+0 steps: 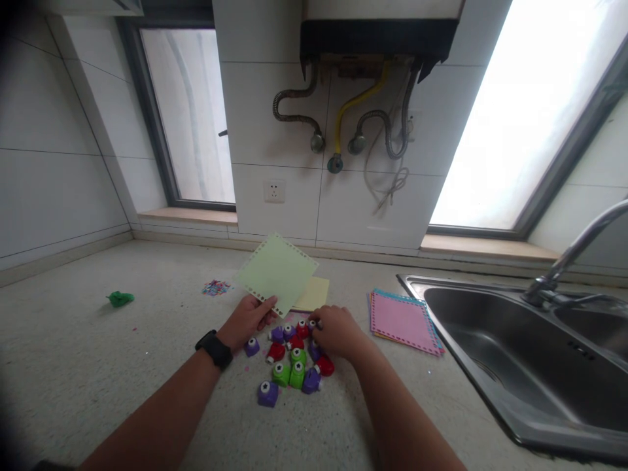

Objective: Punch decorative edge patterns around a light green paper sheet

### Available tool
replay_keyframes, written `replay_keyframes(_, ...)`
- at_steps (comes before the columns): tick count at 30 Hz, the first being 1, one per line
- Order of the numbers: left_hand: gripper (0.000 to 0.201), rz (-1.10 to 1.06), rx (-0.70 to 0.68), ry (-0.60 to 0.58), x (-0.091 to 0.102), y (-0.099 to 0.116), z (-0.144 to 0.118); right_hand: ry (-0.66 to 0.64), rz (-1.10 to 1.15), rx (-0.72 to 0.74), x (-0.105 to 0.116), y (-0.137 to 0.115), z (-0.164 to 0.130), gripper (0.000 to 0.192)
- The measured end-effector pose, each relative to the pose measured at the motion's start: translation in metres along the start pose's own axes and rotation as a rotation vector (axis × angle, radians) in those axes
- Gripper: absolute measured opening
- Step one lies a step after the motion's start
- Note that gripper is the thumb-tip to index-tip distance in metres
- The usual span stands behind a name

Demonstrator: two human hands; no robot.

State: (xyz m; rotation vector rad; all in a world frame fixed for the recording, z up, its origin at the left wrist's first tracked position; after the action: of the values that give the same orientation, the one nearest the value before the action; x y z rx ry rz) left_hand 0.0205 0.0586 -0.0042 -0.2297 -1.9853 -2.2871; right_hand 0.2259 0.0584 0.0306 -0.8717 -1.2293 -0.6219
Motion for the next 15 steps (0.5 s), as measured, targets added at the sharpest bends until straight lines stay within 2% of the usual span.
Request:
replay_keyframes(4,0.052,0.022,0.000,-0.013,-0.001,0.004,-0.002,0.018,0.051,0.005,0.003,0.000,0.000,0.023)
replay_keyframes(6,0.051,0.034,-0.006,-0.017,-0.001,0.007,-0.004,0.099,0.164,-0.035,0.008,0.003,0.000,0.019)
replay_keyframes(10,0.049,0.047,-0.023,-0.027,-0.003,0.015,-0.009,0.344,0.679,-0.101,0.023,0.009,-0.003,0.021)
replay_keyframes(13,0.043,0.026,-0.035,-0.011,-0.004,0.020,-0.013,0.470,1.091,-0.030,0.032,0.006,-0.007,0.029)
replay_keyframes(15,0.041,0.011,-0.046,0.022,-0.003,0.022,-0.014,0.526,1.270,0.027,0.035,0.004,-0.011,0.034)
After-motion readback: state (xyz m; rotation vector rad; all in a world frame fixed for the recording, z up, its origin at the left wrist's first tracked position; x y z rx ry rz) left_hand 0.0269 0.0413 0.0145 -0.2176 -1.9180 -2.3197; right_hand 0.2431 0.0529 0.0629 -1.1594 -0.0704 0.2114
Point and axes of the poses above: each hand's wrist, its own z-axis towards the middle knuckle, its own x-axis out of the back of the hand, y = z × x, the point moved 6 cm from there along z, towards the middle knuckle, and after that the axes turned 2 degrees about z, right-handed, at the moved point
